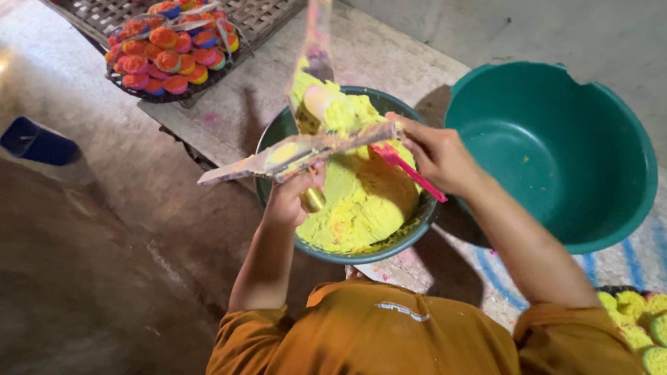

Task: The person scoops yellow paste from a green basin using a pink spatula and a wooden mold, then presses the paste into small circular molds arranged on a tray. They repeat this process to fill multiple molds and later handle orange ring-shaped items, stacking them into a green bucket.

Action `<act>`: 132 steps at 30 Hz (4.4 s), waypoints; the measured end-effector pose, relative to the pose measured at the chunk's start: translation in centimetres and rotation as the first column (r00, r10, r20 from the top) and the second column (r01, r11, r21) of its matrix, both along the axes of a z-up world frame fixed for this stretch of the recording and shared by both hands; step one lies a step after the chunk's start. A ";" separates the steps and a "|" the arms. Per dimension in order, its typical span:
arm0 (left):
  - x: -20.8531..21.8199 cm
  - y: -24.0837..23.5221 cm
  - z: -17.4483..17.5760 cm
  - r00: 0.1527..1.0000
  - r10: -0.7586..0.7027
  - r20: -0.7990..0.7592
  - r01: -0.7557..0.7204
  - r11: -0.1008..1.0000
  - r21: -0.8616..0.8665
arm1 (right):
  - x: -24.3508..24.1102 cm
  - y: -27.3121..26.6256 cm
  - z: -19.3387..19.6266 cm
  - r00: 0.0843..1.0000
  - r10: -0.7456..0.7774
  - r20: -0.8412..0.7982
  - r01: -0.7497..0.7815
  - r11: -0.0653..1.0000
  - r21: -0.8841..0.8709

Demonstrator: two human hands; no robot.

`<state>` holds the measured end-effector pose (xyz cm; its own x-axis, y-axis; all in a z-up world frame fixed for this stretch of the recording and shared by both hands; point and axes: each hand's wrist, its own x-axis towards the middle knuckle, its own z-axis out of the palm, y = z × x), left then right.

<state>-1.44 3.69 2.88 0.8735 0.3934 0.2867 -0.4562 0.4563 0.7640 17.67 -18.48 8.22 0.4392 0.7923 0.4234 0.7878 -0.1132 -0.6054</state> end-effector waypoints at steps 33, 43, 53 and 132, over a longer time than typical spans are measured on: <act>2.5 -24.0 -2.0 0.757 -0.508 -0.412 0.654 0.567 0.501 | -7.5 -23.1 1.6 0.577 0.573 -0.581 0.222 0.575 0.787; 3.6 -40.2 4.9 0.617 -0.495 -0.612 0.657 -0.104 0.747 | -18.7 -42.6 3.1 0.920 -0.228 0.320 0.179 0.968 0.176; 8.9 -55.1 -0.4 0.235 -0.860 -0.452 0.789 -0.102 0.606 | -22.5 -55.7 -0.2 0.626 -0.513 -0.587 0.634 0.773 0.001; 31.8 -70.9 -11.2 0.296 -0.953 -0.066 0.875 0.298 -0.381 | -8.8 -69.2 -4.9 0.197 -0.842 -0.503 0.586 0.512 -0.628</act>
